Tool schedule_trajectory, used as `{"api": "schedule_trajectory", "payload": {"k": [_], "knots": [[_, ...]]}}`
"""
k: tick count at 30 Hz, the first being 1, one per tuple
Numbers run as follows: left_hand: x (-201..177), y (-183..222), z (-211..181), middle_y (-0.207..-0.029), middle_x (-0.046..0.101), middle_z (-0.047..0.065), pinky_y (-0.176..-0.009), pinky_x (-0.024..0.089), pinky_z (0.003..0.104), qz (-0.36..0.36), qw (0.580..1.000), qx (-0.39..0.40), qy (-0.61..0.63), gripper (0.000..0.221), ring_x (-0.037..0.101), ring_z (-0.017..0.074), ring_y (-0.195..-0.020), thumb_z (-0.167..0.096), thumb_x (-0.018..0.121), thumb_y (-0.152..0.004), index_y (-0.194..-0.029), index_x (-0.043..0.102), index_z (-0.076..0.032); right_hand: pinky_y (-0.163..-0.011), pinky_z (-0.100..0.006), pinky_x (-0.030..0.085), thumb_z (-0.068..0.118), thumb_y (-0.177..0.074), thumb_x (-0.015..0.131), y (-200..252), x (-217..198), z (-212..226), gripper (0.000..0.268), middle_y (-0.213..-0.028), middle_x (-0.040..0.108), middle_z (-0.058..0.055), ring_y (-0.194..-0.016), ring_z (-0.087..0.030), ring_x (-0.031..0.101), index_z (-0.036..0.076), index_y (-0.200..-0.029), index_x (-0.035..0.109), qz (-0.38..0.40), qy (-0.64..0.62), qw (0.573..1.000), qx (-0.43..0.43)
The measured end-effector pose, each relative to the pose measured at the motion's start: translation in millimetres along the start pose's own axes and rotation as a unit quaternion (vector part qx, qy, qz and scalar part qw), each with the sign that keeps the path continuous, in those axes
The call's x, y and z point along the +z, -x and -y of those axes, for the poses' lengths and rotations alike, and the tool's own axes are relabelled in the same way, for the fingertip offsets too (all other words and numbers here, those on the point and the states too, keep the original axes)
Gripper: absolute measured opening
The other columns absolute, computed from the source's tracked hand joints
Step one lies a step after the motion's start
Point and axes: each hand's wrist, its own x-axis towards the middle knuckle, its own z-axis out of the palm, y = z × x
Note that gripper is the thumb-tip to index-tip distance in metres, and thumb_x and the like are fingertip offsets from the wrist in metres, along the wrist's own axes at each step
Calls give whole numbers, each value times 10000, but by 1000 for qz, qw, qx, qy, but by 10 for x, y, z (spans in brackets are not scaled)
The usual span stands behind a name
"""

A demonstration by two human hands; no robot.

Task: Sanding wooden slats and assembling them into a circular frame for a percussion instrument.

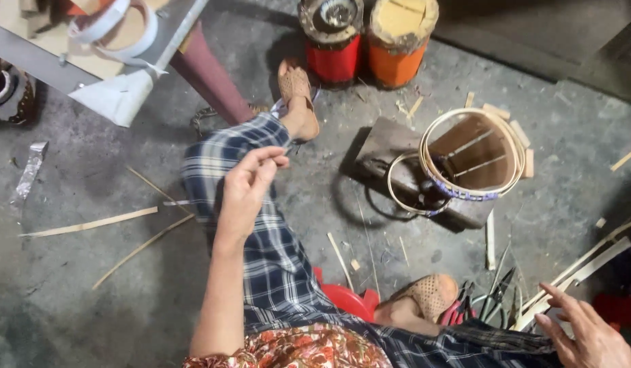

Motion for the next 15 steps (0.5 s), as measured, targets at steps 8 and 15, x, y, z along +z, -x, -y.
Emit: {"api": "schedule_trajectory", "payload": {"k": [8, 15], "knots": [[546, -200, 1962, -1091, 738, 89, -847, 555, 311, 90, 970, -133, -181, 303, 700, 201, -973, -193, 533, -934, -1157, 699, -73, -905, -238, 693, 501, -901, 570, 154, -74, 57, 640, -1192, 742, 132, -1074, -47, 765, 388, -1525, 487, 32, 19, 999, 22], [1254, 621, 3490, -1197, 693, 216, -933, 528, 447, 310, 749, -396, -431, 425, 664, 366, -1097, -262, 552, -895, -1218, 695, -26, -874, -306, 677, 416, -909, 624, 160, -246, 192, 626, -1168, 752, 17, -1066, -147, 774, 258, -1513, 576, -7, -39, 999, -7]]}}
